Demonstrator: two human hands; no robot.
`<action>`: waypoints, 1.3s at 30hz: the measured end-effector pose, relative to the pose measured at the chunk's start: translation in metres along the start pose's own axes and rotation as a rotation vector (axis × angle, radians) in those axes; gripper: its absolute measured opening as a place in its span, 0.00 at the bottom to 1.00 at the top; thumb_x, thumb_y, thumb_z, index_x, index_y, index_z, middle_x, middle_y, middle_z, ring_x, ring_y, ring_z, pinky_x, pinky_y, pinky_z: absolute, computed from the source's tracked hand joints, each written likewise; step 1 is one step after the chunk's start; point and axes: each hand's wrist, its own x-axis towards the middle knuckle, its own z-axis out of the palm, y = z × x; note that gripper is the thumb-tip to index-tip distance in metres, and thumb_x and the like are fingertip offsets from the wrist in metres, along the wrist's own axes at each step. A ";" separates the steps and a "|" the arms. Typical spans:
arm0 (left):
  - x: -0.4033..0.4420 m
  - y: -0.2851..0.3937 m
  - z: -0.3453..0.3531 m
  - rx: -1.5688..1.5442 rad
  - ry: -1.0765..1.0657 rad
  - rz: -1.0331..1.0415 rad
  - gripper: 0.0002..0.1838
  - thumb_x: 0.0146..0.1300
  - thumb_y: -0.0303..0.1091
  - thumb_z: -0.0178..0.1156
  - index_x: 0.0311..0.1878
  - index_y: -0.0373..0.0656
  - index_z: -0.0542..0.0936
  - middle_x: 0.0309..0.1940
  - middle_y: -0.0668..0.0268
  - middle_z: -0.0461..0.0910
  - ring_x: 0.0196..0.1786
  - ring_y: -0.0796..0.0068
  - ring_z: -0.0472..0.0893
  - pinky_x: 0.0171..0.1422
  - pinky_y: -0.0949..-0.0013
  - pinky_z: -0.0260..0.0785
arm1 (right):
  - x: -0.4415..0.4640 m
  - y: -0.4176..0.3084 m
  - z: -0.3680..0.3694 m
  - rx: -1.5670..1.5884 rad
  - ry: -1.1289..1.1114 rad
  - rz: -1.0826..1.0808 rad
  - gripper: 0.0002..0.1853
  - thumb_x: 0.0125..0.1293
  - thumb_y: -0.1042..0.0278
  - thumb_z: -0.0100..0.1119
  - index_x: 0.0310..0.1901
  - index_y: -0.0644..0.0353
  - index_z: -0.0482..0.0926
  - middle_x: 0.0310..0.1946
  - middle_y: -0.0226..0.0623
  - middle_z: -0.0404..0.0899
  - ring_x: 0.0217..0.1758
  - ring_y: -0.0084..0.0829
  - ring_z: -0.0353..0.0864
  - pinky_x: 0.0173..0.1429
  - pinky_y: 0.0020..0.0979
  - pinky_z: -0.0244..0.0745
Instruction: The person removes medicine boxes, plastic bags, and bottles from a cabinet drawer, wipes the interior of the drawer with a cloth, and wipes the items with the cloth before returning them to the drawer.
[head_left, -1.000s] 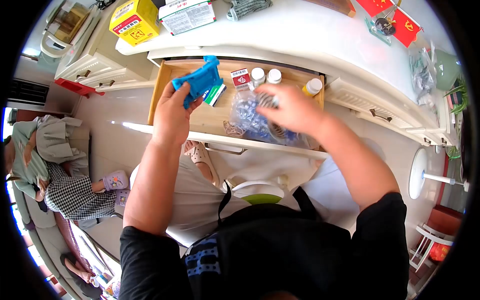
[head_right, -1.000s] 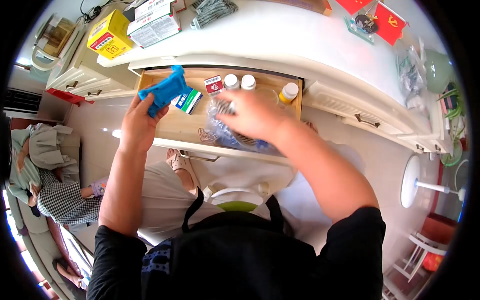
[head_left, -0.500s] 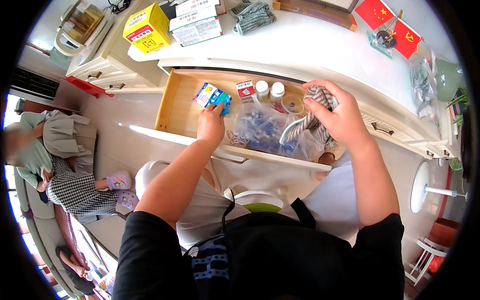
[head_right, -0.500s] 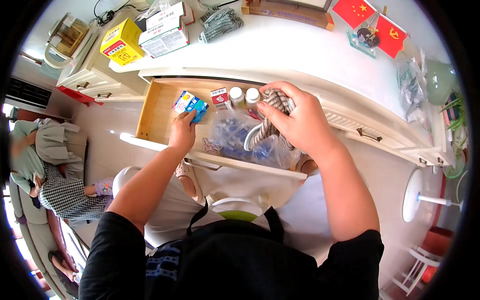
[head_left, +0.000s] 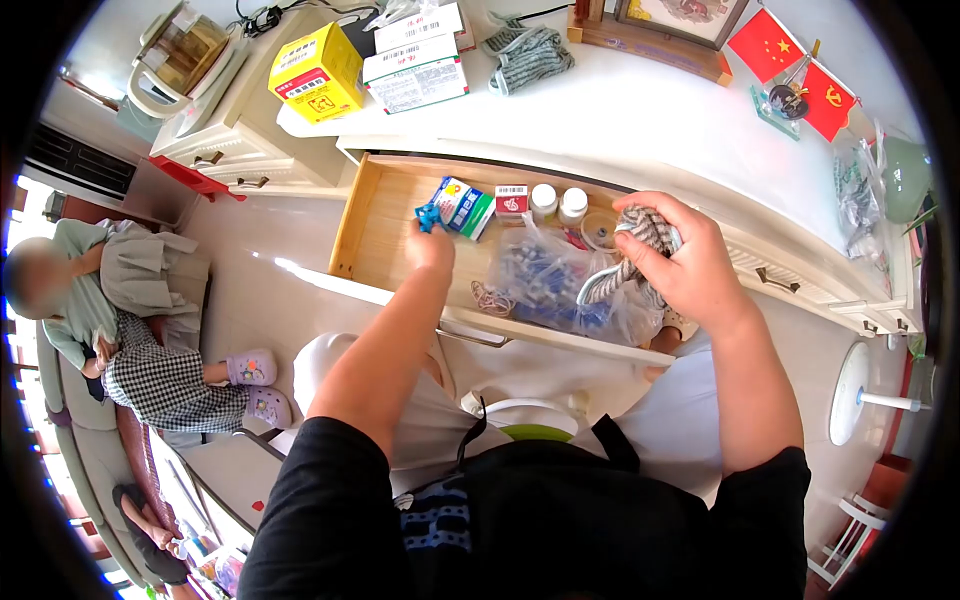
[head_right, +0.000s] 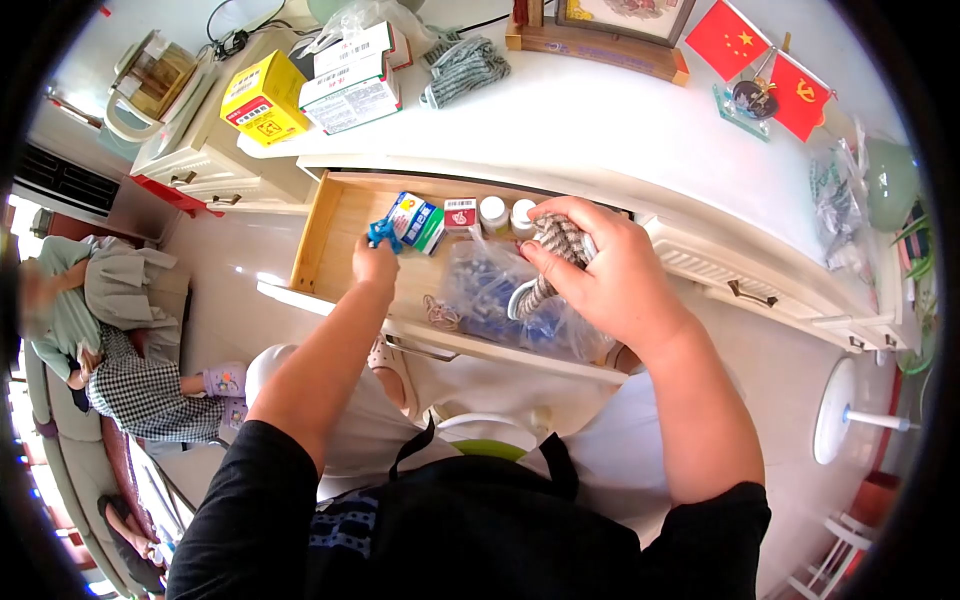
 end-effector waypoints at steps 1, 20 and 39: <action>0.002 -0.011 0.013 -0.051 0.013 0.081 0.13 0.56 0.32 0.54 0.45 0.41 0.73 0.29 0.58 0.75 0.29 0.65 0.74 0.33 0.66 0.64 | 0.001 0.000 0.001 0.021 0.008 -0.024 0.13 0.53 0.71 0.63 0.41 0.60 0.75 0.30 0.38 0.79 0.30 0.24 0.76 0.36 0.25 0.71; 0.039 0.031 -0.006 0.124 0.394 0.278 0.16 0.56 0.25 0.54 0.50 0.39 0.75 0.46 0.56 0.70 0.45 0.61 0.75 0.49 0.66 0.68 | -0.006 -0.004 0.002 -0.210 -0.021 -0.170 0.15 0.51 0.68 0.63 0.41 0.58 0.74 0.37 0.43 0.78 0.40 0.43 0.76 0.43 0.34 0.71; 0.075 0.020 0.014 0.092 0.247 0.062 0.38 0.43 0.18 0.56 0.63 0.44 0.60 0.57 0.48 0.58 0.54 0.50 0.69 0.56 0.62 0.65 | 0.000 0.003 0.010 -0.230 -0.104 -0.117 0.15 0.50 0.69 0.63 0.41 0.58 0.74 0.36 0.41 0.77 0.39 0.40 0.77 0.43 0.33 0.71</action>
